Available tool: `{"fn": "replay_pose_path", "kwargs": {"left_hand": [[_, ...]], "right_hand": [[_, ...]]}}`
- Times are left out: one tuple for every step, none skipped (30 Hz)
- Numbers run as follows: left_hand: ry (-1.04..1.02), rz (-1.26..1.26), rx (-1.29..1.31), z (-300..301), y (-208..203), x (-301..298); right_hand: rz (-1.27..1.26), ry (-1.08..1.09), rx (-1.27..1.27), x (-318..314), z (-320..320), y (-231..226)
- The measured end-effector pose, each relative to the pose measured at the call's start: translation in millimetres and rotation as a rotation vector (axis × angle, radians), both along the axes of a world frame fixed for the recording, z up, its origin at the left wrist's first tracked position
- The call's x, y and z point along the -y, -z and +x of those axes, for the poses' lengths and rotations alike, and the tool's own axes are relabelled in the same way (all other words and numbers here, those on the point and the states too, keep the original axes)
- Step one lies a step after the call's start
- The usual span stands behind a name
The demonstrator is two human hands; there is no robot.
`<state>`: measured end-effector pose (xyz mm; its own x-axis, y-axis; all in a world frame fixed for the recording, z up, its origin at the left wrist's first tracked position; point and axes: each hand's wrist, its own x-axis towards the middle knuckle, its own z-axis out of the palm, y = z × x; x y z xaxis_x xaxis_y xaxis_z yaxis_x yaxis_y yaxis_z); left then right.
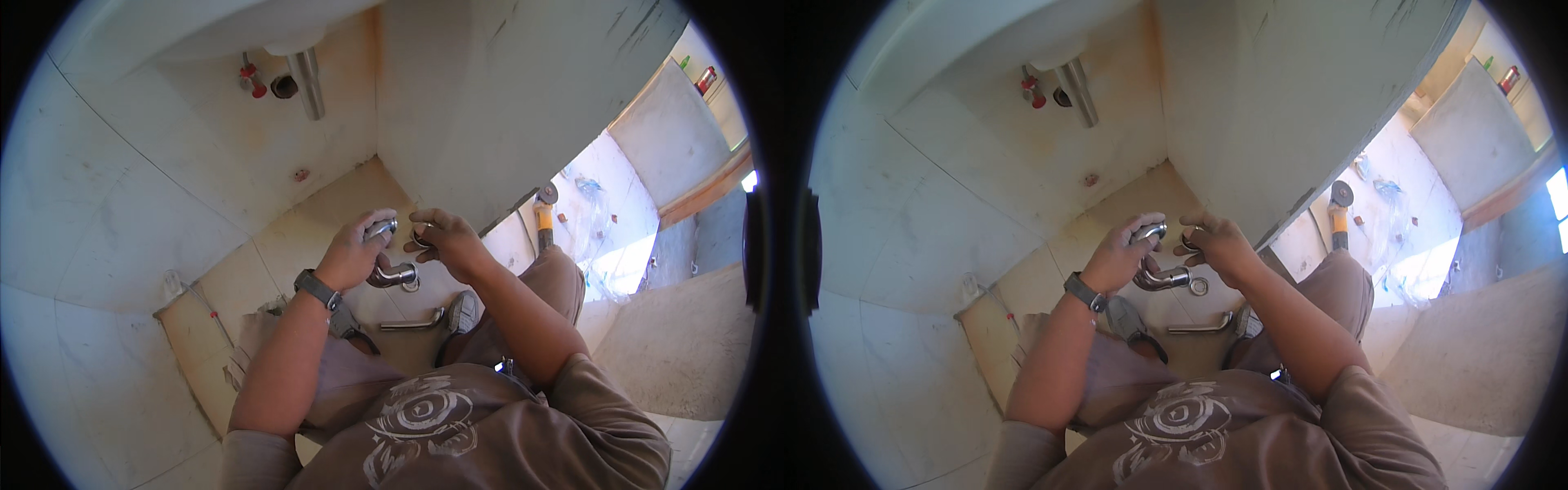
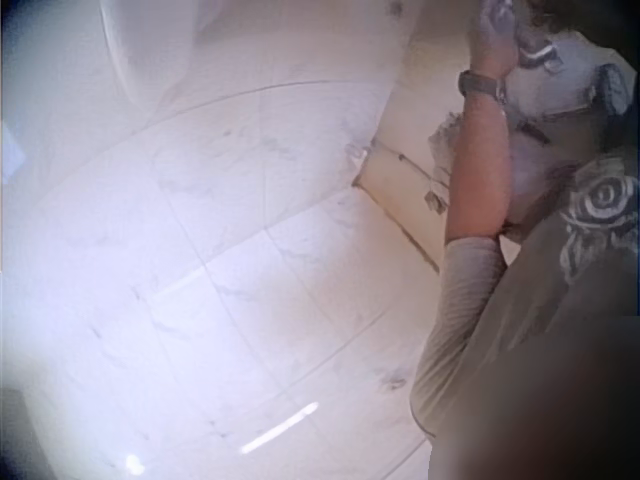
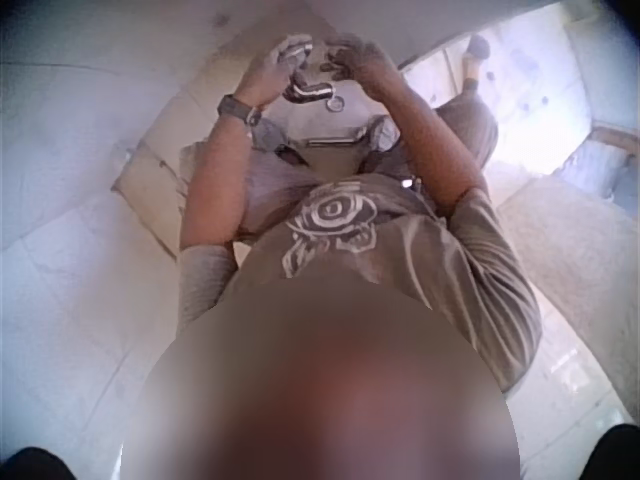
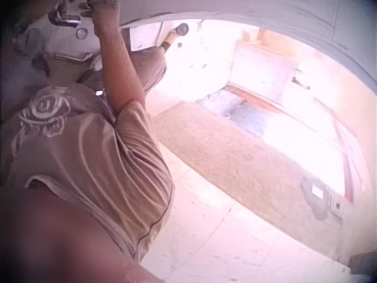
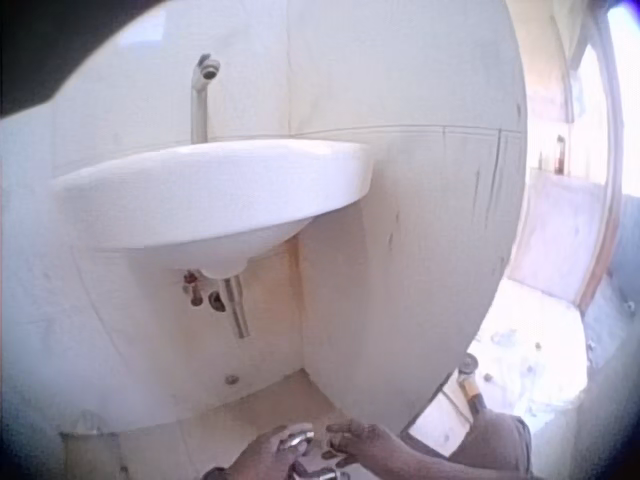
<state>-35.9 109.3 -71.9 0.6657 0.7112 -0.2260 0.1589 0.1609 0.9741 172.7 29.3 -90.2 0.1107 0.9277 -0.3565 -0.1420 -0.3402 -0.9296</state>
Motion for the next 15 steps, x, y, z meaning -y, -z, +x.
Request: {"fn": "replay_pose_path", "kwargs": {"left_hand": [[-0.009,-0.028,-0.033,1.2,1.2,-0.4],[-0.024,-0.074,-0.093,3.0,3.0,-0.3],[-0.008,-0.055,-0.124,4.9,5.3,0.0],[0.002,-0.052,-0.181,7.5,7.7,-1.5],[0.018,-0.039,-0.203,9.5,10.8,-1.5],[-0.009,-0.060,-0.194,10.9,13.5,-2.2],[-0.015,-0.081,-0.215,10.7,15.9,-3.6],[-0.021,-0.120,-0.222,10.1,18.1,-5.8],[-0.027,-0.162,-0.218,9.1,20.2,-8.8],[-0.025,-0.181,-0.227,8.3,21.9,-12.7],[-0.025,-0.204,-0.224,7.2,23.8,-16.0],[-0.032,-0.234,-0.242,6.3,25.7,-18.7],[-0.027,-0.216,-0.229,5.7,27.7,-21.1],[-0.027,-0.207,-0.238,5.5,29.8,-23.0],[-0.026,-0.197,-0.245,5.8,31.8,-24.2]], "right_hand": [[-0.007,-0.018,0.122,-1.6,-1.2,0.8],[0.015,-0.018,0.198,-4.4,-2.8,2.9],[0.031,-0.014,0.274,-7.4,-5.0,6.3],[0.042,-0.008,0.340,-10.2,-7.4,10.8],[0.059,0.005,0.276,-12.6,-10.8,16.5],[0.078,0.024,0.205,-17.3,-13.2,22.2],[0.130,0.039,0.122,-20.7,-14.8,28.0],[0.091,0.041,0.049,-23.2,-15.4,33.5],[0.083,0.038,-0.039,-26.4,-16.1,38.7],[0.077,0.034,-0.128,-29.8,-16.1,43.0],[0.074,0.018,-0.250,-32.5,-15.6,46.7],[0.071,0.001,-0.373,-34.7,-15.3,49.8],[0.068,-0.015,-0.495,-36.9,-14.7,52.2],[0.058,-0.038,-0.530,-39.5,-13.4,54.3],[0.048,-0.060,-0.564,-41.3,-12.2,56.1]]}}
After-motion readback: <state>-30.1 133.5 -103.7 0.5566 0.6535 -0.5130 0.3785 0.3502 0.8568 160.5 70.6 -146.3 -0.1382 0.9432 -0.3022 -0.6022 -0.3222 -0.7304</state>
